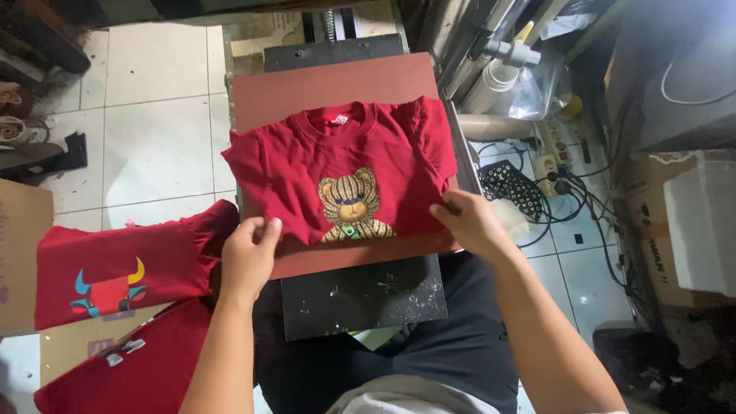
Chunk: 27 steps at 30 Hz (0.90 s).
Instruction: The person folds a red t-shirt with a teddy bear graphic on a flat surface. They smooth the fabric, fold the sleeves and bottom, and then fold the shirt in half. The person also briefly handles a dark blue cloth.
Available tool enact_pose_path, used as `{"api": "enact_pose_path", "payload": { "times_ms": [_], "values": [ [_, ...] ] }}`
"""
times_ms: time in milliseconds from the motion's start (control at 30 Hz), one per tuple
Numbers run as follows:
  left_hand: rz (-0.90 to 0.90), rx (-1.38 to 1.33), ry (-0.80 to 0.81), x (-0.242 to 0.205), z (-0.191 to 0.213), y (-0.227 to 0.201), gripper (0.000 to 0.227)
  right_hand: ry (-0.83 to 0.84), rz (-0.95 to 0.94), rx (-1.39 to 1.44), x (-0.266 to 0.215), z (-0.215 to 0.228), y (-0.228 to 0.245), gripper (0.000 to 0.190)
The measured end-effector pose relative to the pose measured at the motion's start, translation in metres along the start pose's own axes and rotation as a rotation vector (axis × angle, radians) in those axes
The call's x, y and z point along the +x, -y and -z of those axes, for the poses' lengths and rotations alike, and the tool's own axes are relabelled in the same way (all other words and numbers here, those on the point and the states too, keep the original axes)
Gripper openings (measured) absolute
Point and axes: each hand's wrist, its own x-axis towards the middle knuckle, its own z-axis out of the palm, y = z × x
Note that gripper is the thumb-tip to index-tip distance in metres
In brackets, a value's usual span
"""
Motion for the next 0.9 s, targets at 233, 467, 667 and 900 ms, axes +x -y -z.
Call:
{"api": "enact_pose_path", "payload": {
  "times_ms": [233,467,667,900],
  "values": [
    [-0.48,-0.514,-0.311,-0.018,0.055,-0.036,0.02,-0.263,0.289,1.027,-0.039,0.077,0.075,0.018],
    [-0.571,-0.695,0.029,-0.046,0.071,-0.11,0.074,-0.013,0.316,1.092,-0.042,0.1,0.126,0.074],
    [-0.537,-0.784,0.111,-0.03,0.087,-0.149,0.073,-0.034,0.343,1.09,-0.024,0.11,0.153,0.078],
    [0.217,-0.543,0.188,-0.013,0.05,-0.111,0.109,-0.001,-0.092,0.805,0.003,0.038,0.074,0.033]
  ]
}}
